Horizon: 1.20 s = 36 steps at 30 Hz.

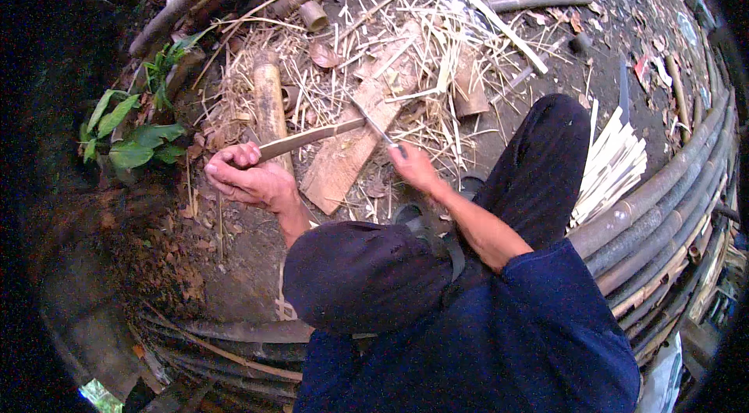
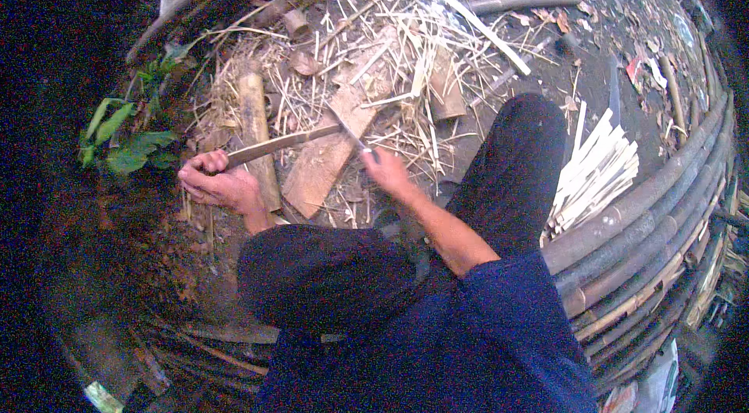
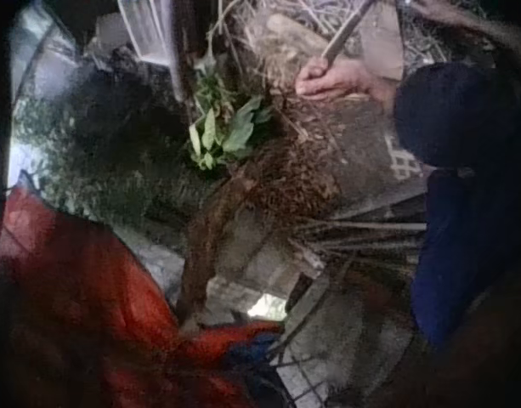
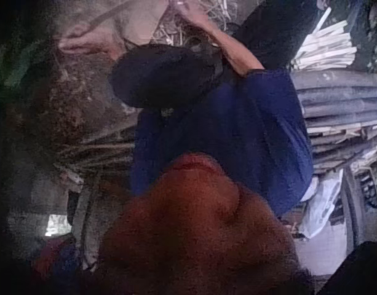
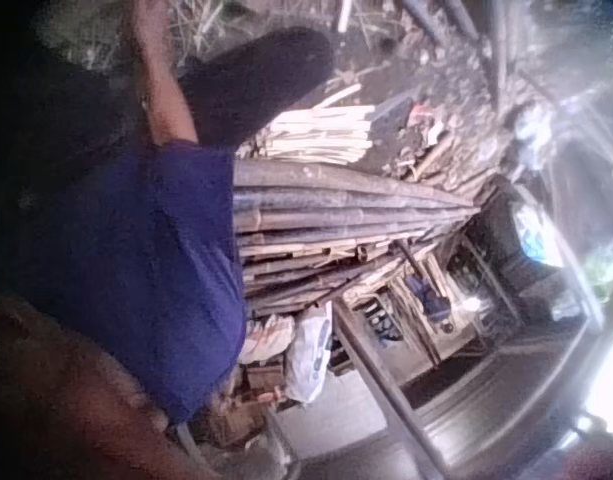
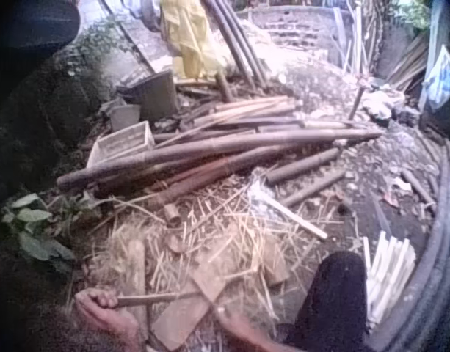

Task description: The person sits on the ground and uses a knife to split bamboo strips into thinner pieces. They repeatedly hold the bamboo, split it with the knife, and place the resulting strips aside.

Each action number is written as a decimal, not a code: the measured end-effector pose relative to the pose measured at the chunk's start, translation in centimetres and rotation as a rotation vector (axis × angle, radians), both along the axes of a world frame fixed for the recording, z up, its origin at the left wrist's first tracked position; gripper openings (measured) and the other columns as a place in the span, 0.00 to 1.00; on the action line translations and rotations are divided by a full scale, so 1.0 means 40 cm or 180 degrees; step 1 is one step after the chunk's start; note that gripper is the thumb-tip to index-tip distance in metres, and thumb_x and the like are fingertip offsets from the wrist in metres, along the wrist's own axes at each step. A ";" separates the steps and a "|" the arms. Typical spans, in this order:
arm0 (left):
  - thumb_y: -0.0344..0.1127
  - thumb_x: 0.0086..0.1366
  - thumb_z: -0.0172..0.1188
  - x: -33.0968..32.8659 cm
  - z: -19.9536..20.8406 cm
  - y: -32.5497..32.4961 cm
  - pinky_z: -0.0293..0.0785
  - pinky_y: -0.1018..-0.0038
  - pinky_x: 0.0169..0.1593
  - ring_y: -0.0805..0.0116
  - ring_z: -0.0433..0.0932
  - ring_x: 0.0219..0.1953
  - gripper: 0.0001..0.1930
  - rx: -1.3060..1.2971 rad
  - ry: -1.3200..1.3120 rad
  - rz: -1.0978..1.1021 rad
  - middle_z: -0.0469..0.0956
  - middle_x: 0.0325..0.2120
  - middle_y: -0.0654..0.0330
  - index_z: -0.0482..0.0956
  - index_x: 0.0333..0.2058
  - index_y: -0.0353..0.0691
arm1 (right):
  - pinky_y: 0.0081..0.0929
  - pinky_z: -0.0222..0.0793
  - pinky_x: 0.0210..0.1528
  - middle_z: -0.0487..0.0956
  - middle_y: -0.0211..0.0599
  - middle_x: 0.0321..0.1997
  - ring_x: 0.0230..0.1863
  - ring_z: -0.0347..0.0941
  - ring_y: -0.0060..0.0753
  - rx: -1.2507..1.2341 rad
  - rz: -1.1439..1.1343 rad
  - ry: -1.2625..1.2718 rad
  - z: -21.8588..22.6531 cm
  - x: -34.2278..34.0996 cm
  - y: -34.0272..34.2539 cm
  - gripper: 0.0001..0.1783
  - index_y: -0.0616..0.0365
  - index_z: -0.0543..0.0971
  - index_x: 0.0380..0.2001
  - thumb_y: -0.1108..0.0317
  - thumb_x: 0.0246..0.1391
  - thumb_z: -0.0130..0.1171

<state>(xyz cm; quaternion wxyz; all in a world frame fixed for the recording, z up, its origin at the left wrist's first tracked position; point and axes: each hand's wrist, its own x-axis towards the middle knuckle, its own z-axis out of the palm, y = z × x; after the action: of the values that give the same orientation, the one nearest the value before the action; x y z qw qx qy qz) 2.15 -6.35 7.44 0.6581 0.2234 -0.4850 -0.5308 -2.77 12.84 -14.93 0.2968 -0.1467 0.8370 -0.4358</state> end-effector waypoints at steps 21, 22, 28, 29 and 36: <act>0.48 0.66 0.51 0.026 -0.028 -0.035 0.57 0.75 0.40 0.75 0.61 0.29 0.16 0.0590 0.0593 -0.0356 0.61 0.22 0.67 0.62 0.24 0.47 | 0.42 0.69 0.34 0.77 0.54 0.29 0.33 0.77 0.51 -0.0586 0.0590 0.0086 0.327 0.088 -0.119 0.22 0.56 0.74 0.41 0.47 0.60 0.49; 0.48 0.66 0.51 0.011 -0.008 -0.037 0.57 0.75 0.40 0.74 0.60 0.29 0.16 0.0528 0.0628 -0.0420 0.61 0.22 0.67 0.62 0.24 0.47 | 0.42 0.69 0.34 0.78 0.53 0.29 0.32 0.77 0.52 -0.0554 0.0198 -0.0052 0.227 0.055 -0.116 0.22 0.55 0.74 0.41 0.47 0.60 0.49; 0.47 0.67 0.50 0.012 -0.019 -0.035 0.58 0.75 0.39 0.75 0.60 0.29 0.16 0.0495 0.0570 -0.0387 0.61 0.22 0.67 0.62 0.23 0.47 | 0.43 0.68 0.40 0.77 0.55 0.31 0.35 0.74 0.57 -0.0517 0.0528 -0.0033 0.238 0.065 -0.092 0.26 0.61 0.73 0.40 0.46 0.61 0.45; 0.47 0.67 0.50 0.006 -0.020 -0.051 0.58 0.75 0.38 0.75 0.60 0.28 0.16 0.0590 0.0633 -0.0491 0.62 0.22 0.67 0.62 0.23 0.47 | 0.44 0.68 0.41 0.77 0.55 0.31 0.36 0.74 0.58 -0.0462 0.0257 0.0088 0.182 0.055 -0.083 0.26 0.62 0.73 0.40 0.46 0.61 0.44; 0.51 0.68 0.50 -0.002 -0.040 -0.130 0.58 0.78 0.35 0.77 0.60 0.26 0.18 0.0901 0.0856 -0.0320 0.62 0.21 0.68 0.64 0.25 0.46 | 0.46 0.67 0.41 0.77 0.58 0.34 0.40 0.74 0.60 -0.0198 0.0144 0.0198 0.024 0.022 -0.025 0.25 0.61 0.74 0.40 0.47 0.61 0.46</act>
<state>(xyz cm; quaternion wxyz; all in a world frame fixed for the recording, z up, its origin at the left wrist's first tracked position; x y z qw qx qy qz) 2.09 -11.54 5.84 0.6516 0.2163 -0.3238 -0.6510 -1.90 11.85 -13.99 0.2756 -0.1883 0.8283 -0.4499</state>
